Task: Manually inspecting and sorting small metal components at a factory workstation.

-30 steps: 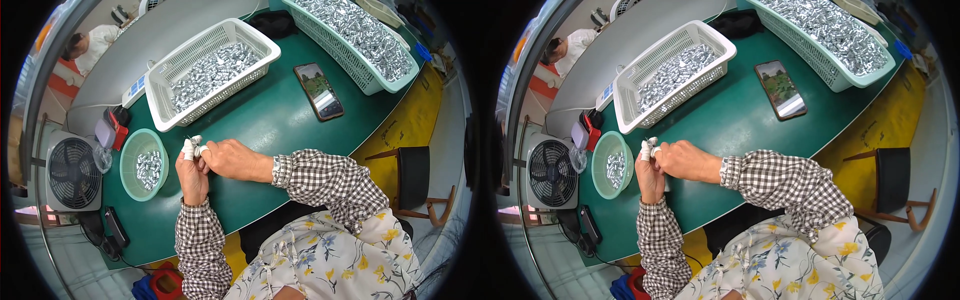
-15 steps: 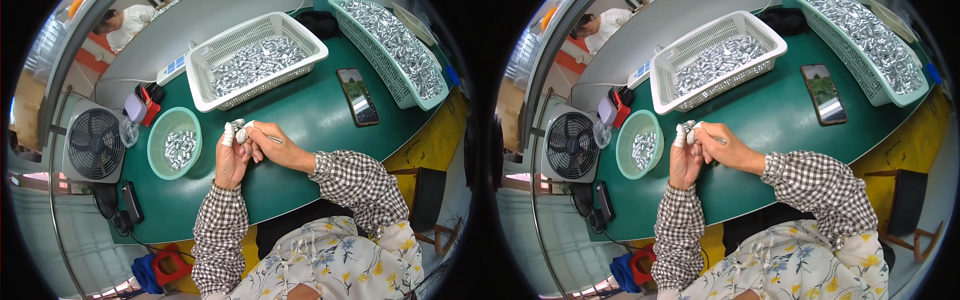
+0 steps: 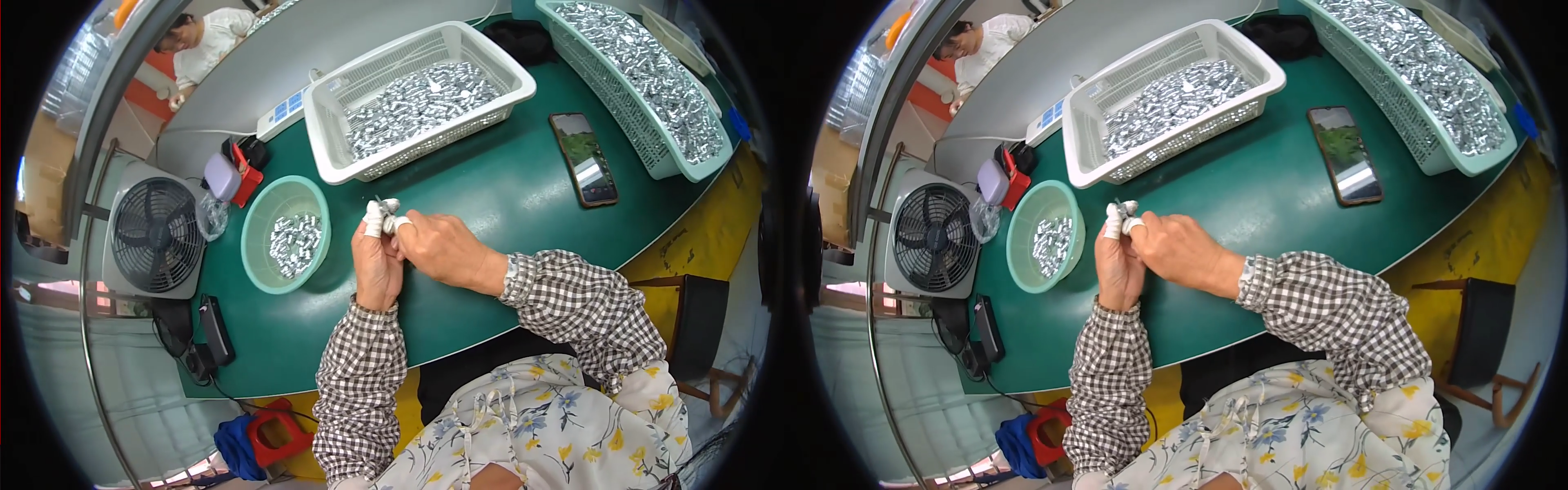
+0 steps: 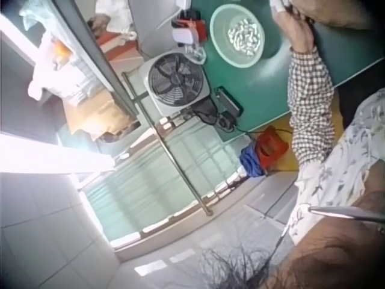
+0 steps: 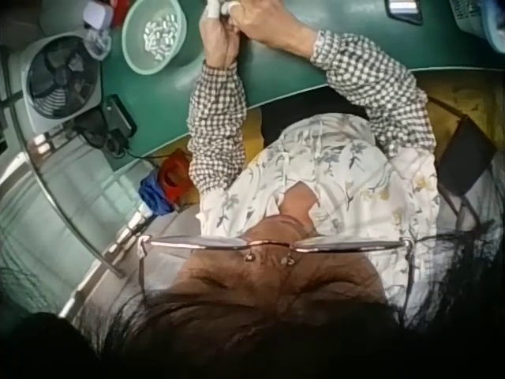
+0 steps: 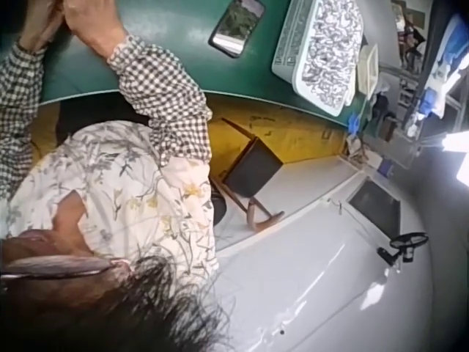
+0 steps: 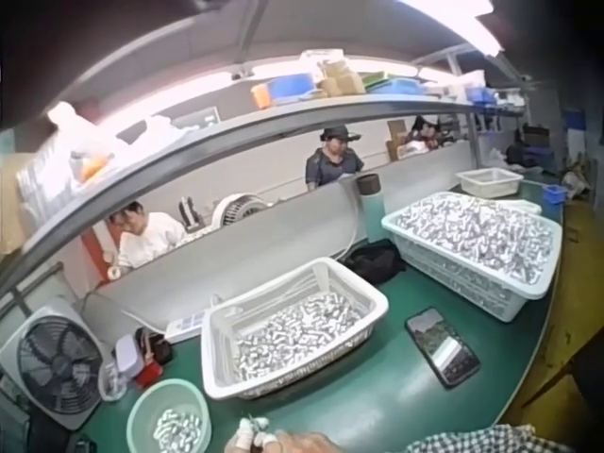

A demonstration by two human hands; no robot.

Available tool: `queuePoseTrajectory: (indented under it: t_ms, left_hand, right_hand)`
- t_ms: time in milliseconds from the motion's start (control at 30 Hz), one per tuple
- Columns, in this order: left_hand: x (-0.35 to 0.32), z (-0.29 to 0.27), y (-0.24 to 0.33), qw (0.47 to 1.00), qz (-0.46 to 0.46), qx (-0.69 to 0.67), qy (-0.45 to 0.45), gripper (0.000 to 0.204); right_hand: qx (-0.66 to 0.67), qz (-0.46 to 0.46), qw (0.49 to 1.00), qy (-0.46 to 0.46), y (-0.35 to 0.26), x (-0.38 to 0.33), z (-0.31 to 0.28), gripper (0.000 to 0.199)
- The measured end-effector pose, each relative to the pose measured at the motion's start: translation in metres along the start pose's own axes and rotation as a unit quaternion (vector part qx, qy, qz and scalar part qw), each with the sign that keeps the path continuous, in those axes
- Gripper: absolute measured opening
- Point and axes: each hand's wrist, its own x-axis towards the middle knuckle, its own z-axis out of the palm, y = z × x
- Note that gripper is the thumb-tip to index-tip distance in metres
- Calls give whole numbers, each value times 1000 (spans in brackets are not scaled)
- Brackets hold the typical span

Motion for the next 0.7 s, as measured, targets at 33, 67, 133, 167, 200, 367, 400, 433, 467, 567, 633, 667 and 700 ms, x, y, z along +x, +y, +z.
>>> queuePoseTrajectory:
  t_ms: [33, 67, 133, 167, 200, 367, 400, 433, 467, 567, 633, 667, 700]
  left_hand:
    - [0, 1, 0, 1000, 2, -1, 4, 29]
    - [0, -4, 3, 1000, -1, -7, -5, 29]
    - [4, -16, 4, 991, -65, -60, -102, 28]
    - [3, -18, 6, 988, -72, -68, -118, 28]
    - [2, -18, 8, 984, -100, -76, -123, 27]
    - [-1, -19, 10, 978, -145, -95, -119, 25]
    - [0, -19, 9, 976, -149, -97, -127, 25]
    - [1, -20, 7, 978, -132, -99, -126, 25]
    - [2, -20, 4, 980, -114, -101, -124, 24]
    - [5, -23, 6, 983, -94, -107, -117, 24]
    - [5, -27, 10, 984, -84, -113, -105, 23]
    - [5, -25, 11, 984, -85, -120, -102, 23]
    - [4, -24, 14, 984, -87, -120, -103, 23]
  right_hand:
    - [-18, -10, 1000, 8, 0, 0, 0, 15]
    - [-29, -7, 1000, 7, -1, 2, 2, 15]
    - [-24, -4, 999, -31, 5, -1, 5, 12]
    - [-42, 4, 999, -31, 7, -1, 5, 12]
    - [-27, 3, 999, -37, 8, -1, 4, 15]
    - [-23, 19, 998, -55, 7, -9, 3, 19]
    - [-31, 24, 998, -53, 5, -12, -3, 19]
    - [-29, 31, 997, -58, 4, -15, -8, 21]
    - [-27, 39, 997, -64, 3, -18, -14, 22]
    - [-41, 32, 998, -28, 3, -30, -36, 26]
    - [-74, -2, 996, 54, 12, -49, -58, 32]
    - [-77, 1, 992, 99, 22, -61, -69, 36]
    - [-78, 3, 987, 142, 33, -72, -80, 41]
